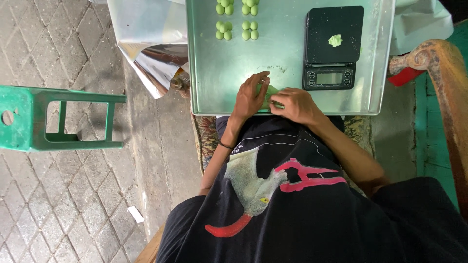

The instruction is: Shaping small pieces of green dough into uniform balls after weighing them on a digital scale for consistency.

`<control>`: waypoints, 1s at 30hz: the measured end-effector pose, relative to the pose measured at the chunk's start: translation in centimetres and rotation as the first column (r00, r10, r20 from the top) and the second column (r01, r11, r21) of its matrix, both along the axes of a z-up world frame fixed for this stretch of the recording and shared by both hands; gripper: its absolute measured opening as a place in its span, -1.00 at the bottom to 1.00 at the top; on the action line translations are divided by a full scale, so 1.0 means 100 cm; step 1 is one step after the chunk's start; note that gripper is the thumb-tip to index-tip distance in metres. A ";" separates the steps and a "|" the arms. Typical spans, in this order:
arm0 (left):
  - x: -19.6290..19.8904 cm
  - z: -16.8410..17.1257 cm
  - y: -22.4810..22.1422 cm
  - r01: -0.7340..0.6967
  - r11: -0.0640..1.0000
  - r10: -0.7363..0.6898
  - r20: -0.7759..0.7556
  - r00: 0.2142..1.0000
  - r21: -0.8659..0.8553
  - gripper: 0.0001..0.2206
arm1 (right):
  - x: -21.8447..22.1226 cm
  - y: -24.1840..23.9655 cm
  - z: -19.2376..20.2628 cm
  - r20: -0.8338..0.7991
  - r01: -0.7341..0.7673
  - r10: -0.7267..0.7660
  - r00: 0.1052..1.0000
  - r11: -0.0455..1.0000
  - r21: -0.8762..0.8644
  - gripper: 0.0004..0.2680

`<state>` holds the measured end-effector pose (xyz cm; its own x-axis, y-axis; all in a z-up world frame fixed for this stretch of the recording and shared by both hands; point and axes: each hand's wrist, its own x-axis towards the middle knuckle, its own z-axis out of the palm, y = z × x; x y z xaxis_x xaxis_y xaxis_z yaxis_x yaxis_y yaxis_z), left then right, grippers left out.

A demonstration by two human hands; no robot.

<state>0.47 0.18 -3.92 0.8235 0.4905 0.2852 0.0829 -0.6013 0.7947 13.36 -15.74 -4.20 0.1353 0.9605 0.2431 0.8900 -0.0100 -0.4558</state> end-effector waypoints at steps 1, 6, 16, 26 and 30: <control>0.000 -0.001 -0.001 -0.001 1.000 0.001 0.010 1.000 -0.012 -0.77 | 0.001 -0.001 0.003 -0.083 0.001 -0.002 0.997 1.000 -0.013 -0.85; 0.000 -0.004 0.000 0.000 1.000 0.001 0.016 1.000 -0.029 -0.76 | 0.001 -0.004 0.057 -0.289 0.023 -0.042 0.956 0.997 -0.068 -0.82; -0.001 0.018 0.004 0.091 0.995 -0.087 0.096 0.992 -0.047 -0.72 | 0.121 -0.030 0.070 -0.411 0.563 -0.473 0.780 0.816 0.131 -0.94; -0.002 0.021 0.003 0.098 0.993 -0.092 0.087 0.992 -0.064 -0.71 | 0.137 -0.023 0.070 -0.425 0.520 -0.493 0.759 0.852 -0.060 -0.65; -0.002 0.022 0.003 0.080 0.995 -0.075 0.088 0.993 -0.059 -0.72 | 0.119 -0.018 0.060 -0.328 0.525 -0.528 0.783 0.844 -0.108 -0.80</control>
<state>0.30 0.50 -1.76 0.8335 0.4452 0.3271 -0.0319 -0.5523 0.8330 25.28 -17.58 1.79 0.6911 0.7183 0.0804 0.5396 -0.4387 -0.7186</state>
